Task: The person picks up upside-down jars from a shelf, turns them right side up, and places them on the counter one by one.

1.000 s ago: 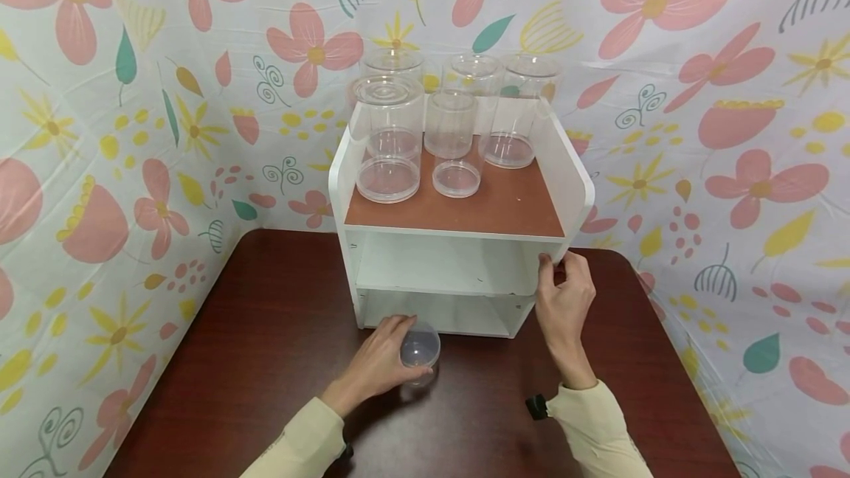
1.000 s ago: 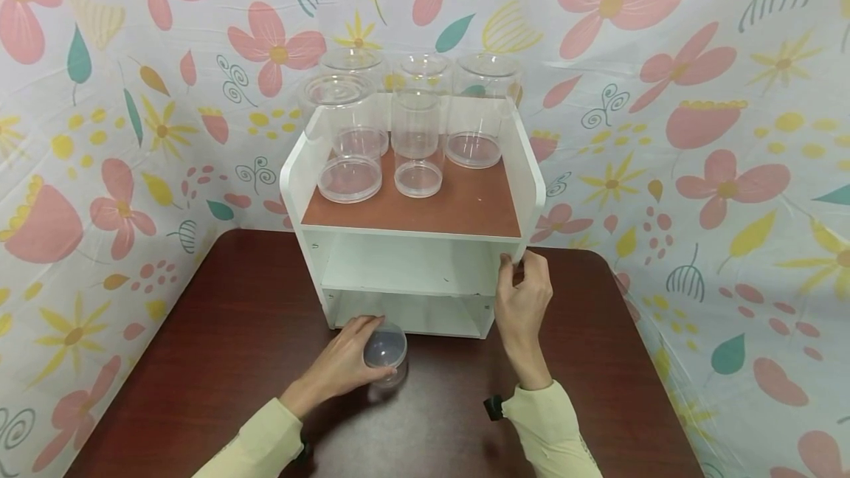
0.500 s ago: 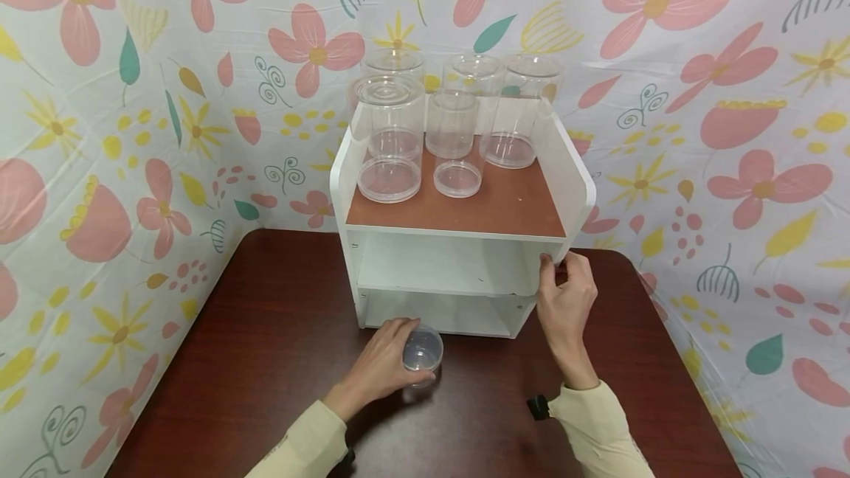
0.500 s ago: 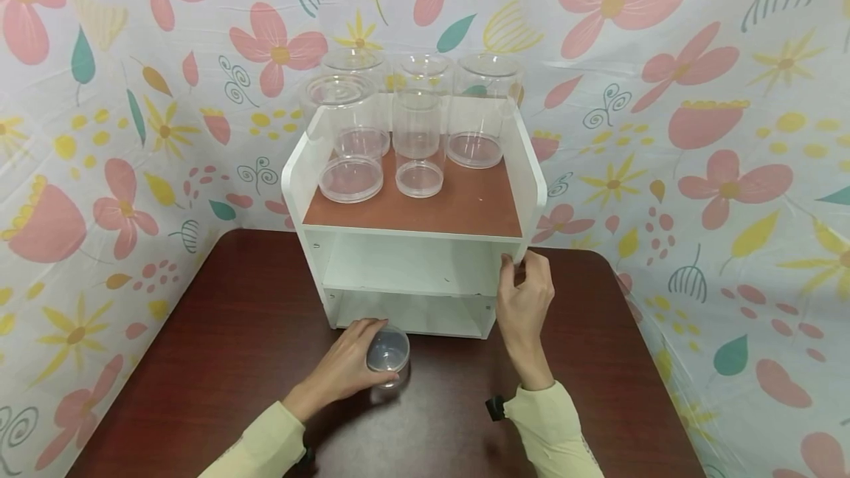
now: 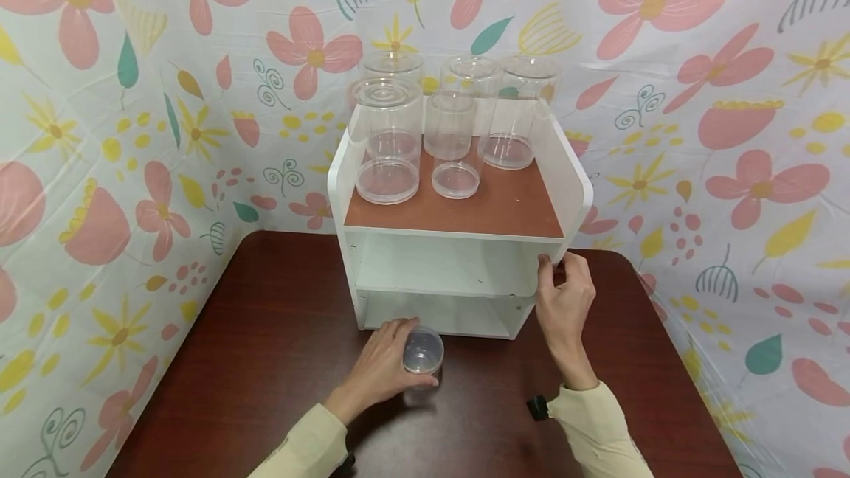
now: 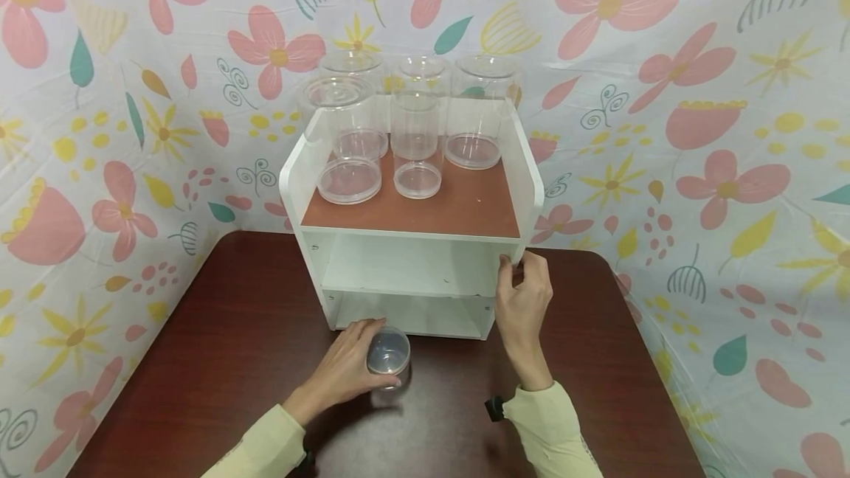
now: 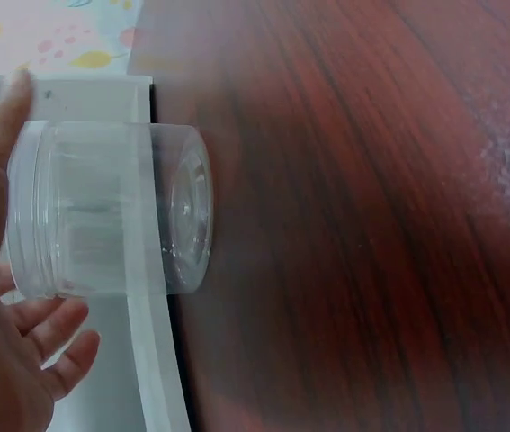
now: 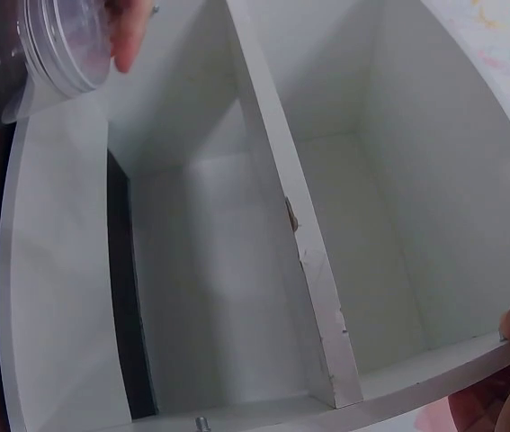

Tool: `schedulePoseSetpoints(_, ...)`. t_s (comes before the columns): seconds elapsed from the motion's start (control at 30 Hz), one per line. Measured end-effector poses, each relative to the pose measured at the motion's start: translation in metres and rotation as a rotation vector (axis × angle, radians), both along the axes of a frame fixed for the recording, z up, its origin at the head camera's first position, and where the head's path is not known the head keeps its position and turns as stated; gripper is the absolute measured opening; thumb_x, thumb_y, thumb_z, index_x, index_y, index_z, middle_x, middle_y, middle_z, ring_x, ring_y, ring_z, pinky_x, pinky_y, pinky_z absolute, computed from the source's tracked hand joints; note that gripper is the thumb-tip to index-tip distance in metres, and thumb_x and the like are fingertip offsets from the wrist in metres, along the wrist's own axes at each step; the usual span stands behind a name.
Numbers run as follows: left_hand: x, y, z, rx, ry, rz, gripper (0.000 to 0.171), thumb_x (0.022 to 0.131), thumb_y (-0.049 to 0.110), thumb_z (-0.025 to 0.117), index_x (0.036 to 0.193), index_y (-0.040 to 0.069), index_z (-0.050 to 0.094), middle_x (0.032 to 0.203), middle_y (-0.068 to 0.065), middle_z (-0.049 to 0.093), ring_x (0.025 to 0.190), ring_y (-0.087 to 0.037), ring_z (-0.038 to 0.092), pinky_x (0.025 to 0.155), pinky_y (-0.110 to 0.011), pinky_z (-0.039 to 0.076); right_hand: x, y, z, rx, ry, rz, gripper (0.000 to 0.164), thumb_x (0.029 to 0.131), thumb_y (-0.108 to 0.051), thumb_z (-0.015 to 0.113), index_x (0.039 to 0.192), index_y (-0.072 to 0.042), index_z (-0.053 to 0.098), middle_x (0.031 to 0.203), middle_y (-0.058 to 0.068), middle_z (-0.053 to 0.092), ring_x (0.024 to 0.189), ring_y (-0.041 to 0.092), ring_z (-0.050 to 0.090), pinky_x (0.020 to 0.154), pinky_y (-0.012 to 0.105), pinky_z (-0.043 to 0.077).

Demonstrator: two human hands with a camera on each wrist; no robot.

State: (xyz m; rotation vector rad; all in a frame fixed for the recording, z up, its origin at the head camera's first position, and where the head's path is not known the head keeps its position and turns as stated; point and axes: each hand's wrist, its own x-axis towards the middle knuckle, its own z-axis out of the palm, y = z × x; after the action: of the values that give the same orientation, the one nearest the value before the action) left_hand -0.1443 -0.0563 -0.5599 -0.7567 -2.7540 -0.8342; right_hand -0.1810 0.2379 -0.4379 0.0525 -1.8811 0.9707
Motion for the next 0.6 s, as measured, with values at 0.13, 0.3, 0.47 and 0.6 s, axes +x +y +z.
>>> schedulePoseSetpoints(0.13, 0.002, -0.002, 0.011, 0.041, -0.030, 0.055, 0.099, 0.083, 0.073, 0.070, 0.154, 0.009, 0.043, 0.144, -0.013, 0.053, 0.132, -0.031, 0.052, 0.107, -0.052, 0.045, 0.000, -0.001, 0.001, -0.004, 0.014, -0.001, 0.009, 0.092, 0.002, 0.071, 0.096, 0.010, 0.071, 0.090, 0.022, 0.065, 0.077, 0.030, 0.060, 0.072, 0.014, 0.040)
schedulePoseSetpoints(0.3, 0.004, -0.007, 0.040, 0.142, -0.027, 0.075, 0.082, 0.096, 0.063, 0.061, 0.153, 0.005, 0.046, 0.144, -0.013, 0.053, 0.131, -0.033, 0.053, 0.106, -0.054, 0.045, 0.000, -0.002, 0.001, -0.007, 0.010, -0.004, 0.010, 0.092, 0.002, 0.071, 0.095, 0.011, 0.070, 0.090, 0.023, 0.065, 0.078, 0.029, 0.060, 0.072, 0.012, 0.040)
schedulePoseSetpoints(0.47, 0.009, -0.011, 0.071, 0.221, -0.027, 0.074, 0.073, 0.098, 0.051, 0.066, 0.151, 0.005, 0.047, 0.142, -0.011, 0.055, 0.130, -0.030, 0.055, 0.104, -0.053, 0.048, -0.001, -0.001, 0.001, -0.006, 0.011, -0.003, 0.009, 0.092, 0.002, 0.071, 0.095, 0.011, 0.070, 0.090, 0.023, 0.065, 0.078, 0.030, 0.060, 0.072, 0.015, 0.040)
schedulePoseSetpoints(0.6, 0.013, -0.013, 0.097, 0.269, 0.010, 0.067, 0.066, 0.096, 0.039, 0.074, 0.148, 0.005, 0.051, 0.138, -0.008, 0.059, 0.127, -0.027, 0.057, 0.102, -0.052, 0.048, -0.001, 0.000, 0.000, -0.003, 0.007, -0.003, 0.010, 0.092, 0.003, 0.071, 0.096, 0.012, 0.070, 0.090, 0.023, 0.065, 0.079, 0.031, 0.060, 0.072, 0.017, 0.040)
